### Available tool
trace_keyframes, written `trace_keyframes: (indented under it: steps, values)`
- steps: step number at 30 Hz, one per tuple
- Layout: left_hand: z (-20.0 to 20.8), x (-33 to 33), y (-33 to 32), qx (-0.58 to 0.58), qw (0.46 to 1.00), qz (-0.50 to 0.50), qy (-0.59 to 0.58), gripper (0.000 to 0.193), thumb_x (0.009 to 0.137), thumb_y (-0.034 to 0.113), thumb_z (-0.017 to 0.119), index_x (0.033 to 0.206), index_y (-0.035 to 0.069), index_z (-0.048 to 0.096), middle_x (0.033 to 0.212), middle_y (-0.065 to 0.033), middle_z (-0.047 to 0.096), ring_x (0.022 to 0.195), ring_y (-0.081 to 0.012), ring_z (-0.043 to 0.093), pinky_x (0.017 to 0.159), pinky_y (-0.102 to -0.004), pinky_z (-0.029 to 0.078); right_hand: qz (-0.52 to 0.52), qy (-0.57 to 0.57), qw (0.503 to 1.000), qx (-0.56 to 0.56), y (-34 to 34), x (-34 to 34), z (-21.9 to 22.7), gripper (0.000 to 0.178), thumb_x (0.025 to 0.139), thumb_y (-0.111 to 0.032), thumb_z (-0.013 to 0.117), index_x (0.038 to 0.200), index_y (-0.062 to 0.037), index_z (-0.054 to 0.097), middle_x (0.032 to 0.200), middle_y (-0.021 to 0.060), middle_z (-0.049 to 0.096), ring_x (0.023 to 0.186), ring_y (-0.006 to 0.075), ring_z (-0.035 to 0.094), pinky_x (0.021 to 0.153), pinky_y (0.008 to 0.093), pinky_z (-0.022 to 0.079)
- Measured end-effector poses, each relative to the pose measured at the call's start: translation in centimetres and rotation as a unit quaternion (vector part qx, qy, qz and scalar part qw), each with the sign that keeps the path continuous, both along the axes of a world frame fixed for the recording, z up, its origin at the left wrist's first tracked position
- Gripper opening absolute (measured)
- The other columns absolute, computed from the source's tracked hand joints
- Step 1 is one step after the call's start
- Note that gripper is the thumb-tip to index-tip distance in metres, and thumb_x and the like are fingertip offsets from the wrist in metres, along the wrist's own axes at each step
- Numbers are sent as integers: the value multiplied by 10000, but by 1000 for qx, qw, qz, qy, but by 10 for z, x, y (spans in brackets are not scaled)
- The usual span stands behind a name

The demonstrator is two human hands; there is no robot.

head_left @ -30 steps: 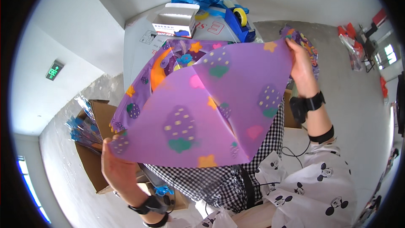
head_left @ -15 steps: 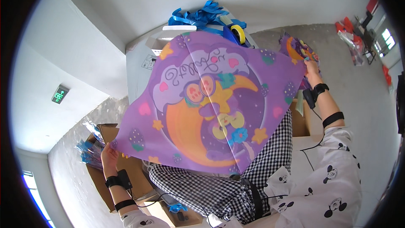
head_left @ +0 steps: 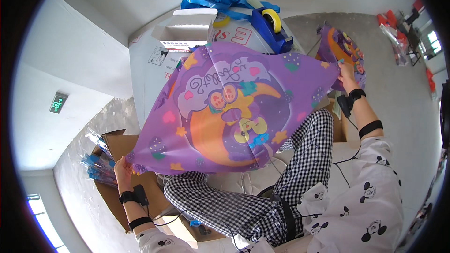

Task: Assembling decorative kites by attaching structural rods and using tape.

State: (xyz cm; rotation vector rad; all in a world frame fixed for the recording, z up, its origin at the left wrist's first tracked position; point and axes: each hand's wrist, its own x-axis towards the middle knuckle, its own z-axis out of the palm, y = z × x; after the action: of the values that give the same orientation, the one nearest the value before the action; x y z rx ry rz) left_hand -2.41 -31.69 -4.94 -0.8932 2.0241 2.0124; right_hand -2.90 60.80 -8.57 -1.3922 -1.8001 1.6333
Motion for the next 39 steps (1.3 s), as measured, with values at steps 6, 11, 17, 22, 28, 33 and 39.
trace_keyframes:
  steps: [6,11,17,22,28,33,39]
  values:
    - [0,23,0,-19,994,79,79,175,966,220,550,935,62,620,843,-24,677,697,-112,645,559,-224,509,92,-38,989,112,-6,-12,31,172,929,-239,590,967,-71,597,779,-2,559,651,108,527,492,264,390]
    - [22,31,9,-23,990,76,118,149,955,222,582,951,76,613,830,-19,669,713,-114,646,588,-227,513,133,102,983,71,0,-11,62,106,925,-226,604,967,-129,596,805,-38,593,598,60,539,437,200,313]
    - [104,17,90,12,964,38,261,197,979,263,528,1036,85,587,1065,-76,662,957,-145,630,829,-307,495,279,-240,751,548,-56,15,113,406,823,-69,611,1203,-5,485,1171,236,581,1123,396,546,927,475,450]
    - [231,10,213,14,902,-194,385,184,1013,186,430,1053,21,501,1103,-232,645,1031,-241,637,916,-337,455,615,277,619,401,-243,-3,215,932,745,-181,792,1490,-94,238,1529,104,284,1401,246,293,1140,364,261]
    - [352,38,304,-61,812,-376,442,294,1031,263,356,1175,28,459,1021,-225,661,967,-336,669,935,-404,493,907,184,374,65,-390,-3,341,657,701,-247,821,1254,-22,547,1087,109,668,969,200,643,862,308,494]
    - [353,32,274,-92,738,-401,535,448,1024,333,366,1338,16,411,1233,-230,584,1133,-332,596,994,-401,449,834,208,486,158,-407,4,356,316,772,-253,787,958,-25,674,840,17,698,741,95,647,701,236,507]
    - [195,80,245,70,868,-384,307,1221,535,561,860,1427,-56,299,1435,-183,407,1351,-268,362,1118,-442,268,600,410,676,122,-374,-13,368,267,812,-221,748,990,-33,683,876,22,681,742,124,646,666,253,499]
